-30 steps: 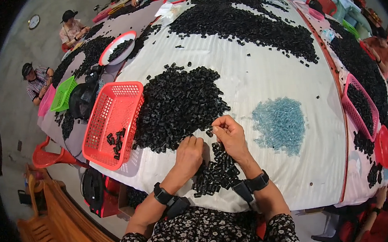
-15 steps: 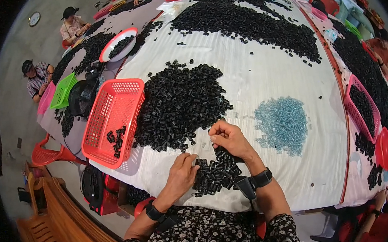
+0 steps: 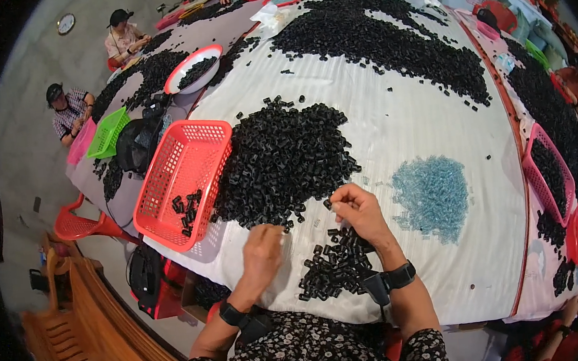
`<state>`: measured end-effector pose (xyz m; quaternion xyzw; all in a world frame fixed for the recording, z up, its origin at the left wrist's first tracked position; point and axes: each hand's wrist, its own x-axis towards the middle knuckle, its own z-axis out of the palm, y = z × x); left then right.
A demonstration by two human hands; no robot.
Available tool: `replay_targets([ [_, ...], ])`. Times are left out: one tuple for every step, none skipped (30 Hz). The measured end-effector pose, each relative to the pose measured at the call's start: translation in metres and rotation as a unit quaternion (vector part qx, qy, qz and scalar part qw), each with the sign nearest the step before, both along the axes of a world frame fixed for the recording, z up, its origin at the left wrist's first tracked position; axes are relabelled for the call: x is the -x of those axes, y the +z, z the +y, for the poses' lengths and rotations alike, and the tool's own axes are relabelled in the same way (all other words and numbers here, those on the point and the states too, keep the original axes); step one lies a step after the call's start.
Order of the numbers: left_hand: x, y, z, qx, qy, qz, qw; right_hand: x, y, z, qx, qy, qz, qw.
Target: Assembling small black plastic components by hand at a workbench.
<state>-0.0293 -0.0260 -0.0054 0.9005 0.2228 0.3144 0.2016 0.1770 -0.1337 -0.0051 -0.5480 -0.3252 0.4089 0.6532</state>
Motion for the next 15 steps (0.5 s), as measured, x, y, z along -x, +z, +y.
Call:
replay_targets([
  [0.004, 0.000, 0.009, -0.001, 0.008, 0.012, 1.000, -0.002, -0.003, 0.000, 0.001, -0.040, 0.003, 0.999],
  [0.005, 0.001, 0.013, -0.001, 0.004, 0.014, 1.000, -0.003, -0.007, 0.001, -0.002, -0.056, 0.000, 0.998],
  [0.006, 0.003, 0.017, -0.027, -0.003, 0.018, 0.999, -0.003, -0.008, 0.003, -0.002, -0.056, 0.001, 0.998],
  [0.006, 0.005, 0.019, -0.053, -0.011, 0.021, 0.998, -0.002, -0.009, 0.004, -0.003, -0.054, -0.002, 0.999],
  [0.004, 0.004, 0.021, -0.053, -0.012, 0.022, 0.998, -0.001, -0.010, 0.004, -0.002, -0.052, -0.005, 0.999],
  [0.000, 0.001, 0.021, -0.060, -0.026, 0.040, 0.997, 0.000, -0.010, 0.005, -0.003, -0.052, -0.005, 0.999],
  [-0.004, -0.002, 0.021, -0.066, -0.039, 0.058, 0.995, 0.000, -0.011, 0.005, -0.003, -0.052, -0.010, 0.999],
  [-0.006, -0.004, 0.020, -0.066, -0.039, 0.058, 0.995, 0.000, -0.011, 0.006, -0.004, -0.052, -0.015, 0.999],
  [-0.008, -0.006, 0.019, -0.077, -0.027, 0.077, 0.994, 0.001, -0.009, 0.006, -0.004, -0.053, -0.014, 0.998],
  [-0.010, -0.008, 0.018, -0.088, -0.015, 0.096, 0.991, 0.002, -0.007, 0.006, 0.006, -0.055, -0.012, 0.998],
  [-0.012, -0.009, 0.019, -0.088, -0.016, 0.097, 0.991, 0.002, -0.006, 0.006, 0.015, -0.057, -0.009, 0.998],
  [-0.014, -0.009, 0.020, -0.082, -0.009, 0.096, 0.992, 0.002, -0.006, 0.005, 0.015, -0.060, -0.008, 0.998],
  [-0.017, -0.009, 0.021, -0.075, -0.002, 0.096, 0.993, 0.001, -0.007, 0.005, 0.016, -0.060, -0.013, 0.998],
  [-0.020, -0.009, 0.022, -0.076, -0.005, 0.097, 0.992, 0.001, -0.007, 0.004, 0.017, -0.059, -0.018, 0.998],
  [-0.022, -0.009, 0.024, -0.073, 0.004, 0.094, 0.993, 0.001, -0.007, 0.004, 0.016, -0.060, -0.016, 0.998],
])
